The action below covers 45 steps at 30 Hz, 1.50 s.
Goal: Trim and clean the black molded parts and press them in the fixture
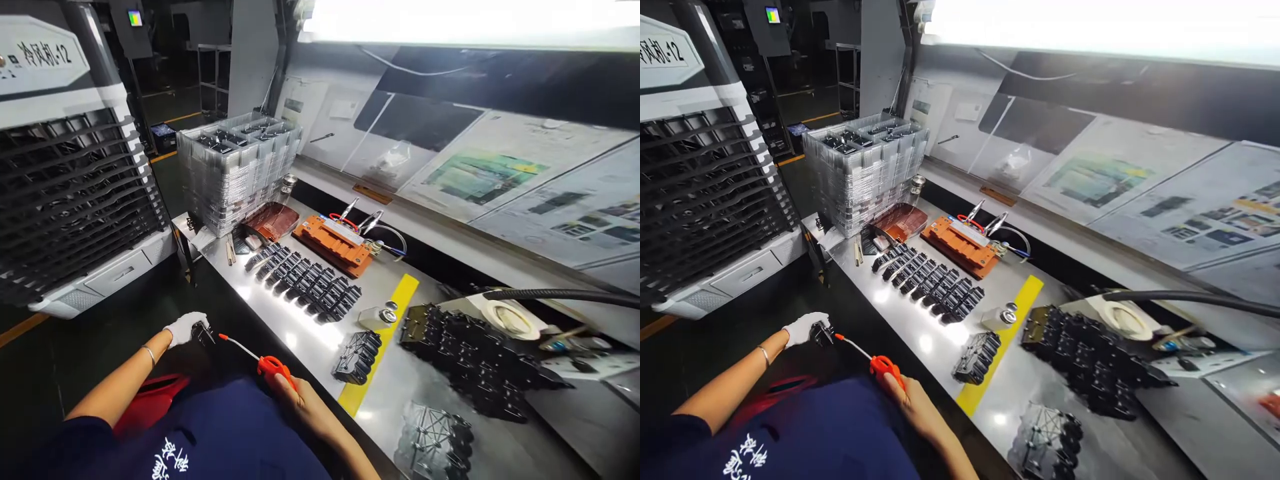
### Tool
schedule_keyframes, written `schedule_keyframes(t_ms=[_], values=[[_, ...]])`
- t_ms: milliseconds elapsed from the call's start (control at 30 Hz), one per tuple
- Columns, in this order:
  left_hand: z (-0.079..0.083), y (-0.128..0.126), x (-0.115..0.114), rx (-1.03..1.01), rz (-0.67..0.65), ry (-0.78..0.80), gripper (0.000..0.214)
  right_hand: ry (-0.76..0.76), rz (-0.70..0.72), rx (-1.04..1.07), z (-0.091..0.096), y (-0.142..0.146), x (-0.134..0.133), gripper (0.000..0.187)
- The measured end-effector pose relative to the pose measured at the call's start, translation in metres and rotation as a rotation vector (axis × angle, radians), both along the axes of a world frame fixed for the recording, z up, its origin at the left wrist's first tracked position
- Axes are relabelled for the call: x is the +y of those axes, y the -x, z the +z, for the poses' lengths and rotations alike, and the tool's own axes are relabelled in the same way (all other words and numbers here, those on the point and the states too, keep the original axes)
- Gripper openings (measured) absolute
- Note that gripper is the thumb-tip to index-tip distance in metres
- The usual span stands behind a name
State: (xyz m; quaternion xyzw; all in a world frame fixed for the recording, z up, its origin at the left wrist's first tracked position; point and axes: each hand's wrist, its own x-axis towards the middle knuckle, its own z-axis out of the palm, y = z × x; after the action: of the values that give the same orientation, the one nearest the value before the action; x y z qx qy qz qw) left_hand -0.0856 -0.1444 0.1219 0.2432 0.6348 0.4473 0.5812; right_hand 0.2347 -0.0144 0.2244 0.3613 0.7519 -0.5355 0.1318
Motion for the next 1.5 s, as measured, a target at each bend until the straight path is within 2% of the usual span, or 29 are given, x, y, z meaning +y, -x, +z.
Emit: schedule_keyframes(t_ms=[100, 233, 267, 367, 500, 600, 767, 900, 1033, 1167, 1267, 1367, 1433, 1500], values=[[0.003, 0.01, -0.002, -0.044, 0.04, -0.014, 0.041, -0.049, 0.01, -0.093, 0.006, 0.006, -0.005, 0.061], [0.013, 0.018, 0.011, -0.195, 0.299, 0.014, 0.055, -0.067, 0.045, -0.122, 0.012, 0.014, -0.019, 0.058], [0.016, 0.018, 0.017, -0.213, 0.328, 0.04, 0.057, -0.062, 0.065, -0.117, 0.013, 0.016, -0.022, 0.057], [0.022, 0.013, 0.035, -0.078, 0.257, 0.103, 0.058, -0.1, 0.072, -0.158, 0.014, 0.02, -0.029, 0.055], [0.028, -0.003, 0.055, 0.375, 0.119, 0.15, 0.053, -0.135, 0.079, -0.214, 0.014, 0.019, -0.033, 0.054], [0.03, -0.018, 0.066, 0.586, 0.036, 0.167, 0.047, -0.168, 0.087, -0.255, 0.013, 0.017, -0.036, 0.055], [0.033, -0.035, 0.077, 0.657, -0.02, 0.212, 0.05, -0.243, 0.106, -0.32, 0.009, 0.011, -0.036, 0.056], [0.034, -0.039, 0.076, 0.588, -0.145, 0.106, 0.047, -0.279, -0.019, -0.381, 0.009, -0.001, -0.023, 0.054], [0.034, -0.046, 0.075, 0.556, -0.279, 0.103, 0.049, -0.27, -0.134, -0.416, 0.006, -0.018, -0.009, 0.058], [0.033, -0.061, 0.084, 0.467, -0.296, 0.121, 0.059, -0.24, -0.183, -0.385, 0.002, -0.039, -0.007, 0.06], [0.031, -0.072, 0.096, 0.176, -0.236, 0.155, 0.065, -0.181, -0.236, -0.294, 0.002, -0.066, -0.008, 0.059], [0.027, -0.092, 0.118, -0.079, -0.13, 0.231, 0.06, 0.003, -0.214, -0.168, 0.006, -0.106, -0.009, 0.056], [0.025, -0.118, 0.14, -0.043, -0.177, 0.202, 0.055, 0.088, -0.225, -0.079, 0.006, -0.137, -0.01, 0.052], [0.025, -0.156, 0.168, 0.157, -0.334, 0.146, 0.051, 0.065, -0.341, -0.022, 0.003, -0.166, -0.011, 0.049]])
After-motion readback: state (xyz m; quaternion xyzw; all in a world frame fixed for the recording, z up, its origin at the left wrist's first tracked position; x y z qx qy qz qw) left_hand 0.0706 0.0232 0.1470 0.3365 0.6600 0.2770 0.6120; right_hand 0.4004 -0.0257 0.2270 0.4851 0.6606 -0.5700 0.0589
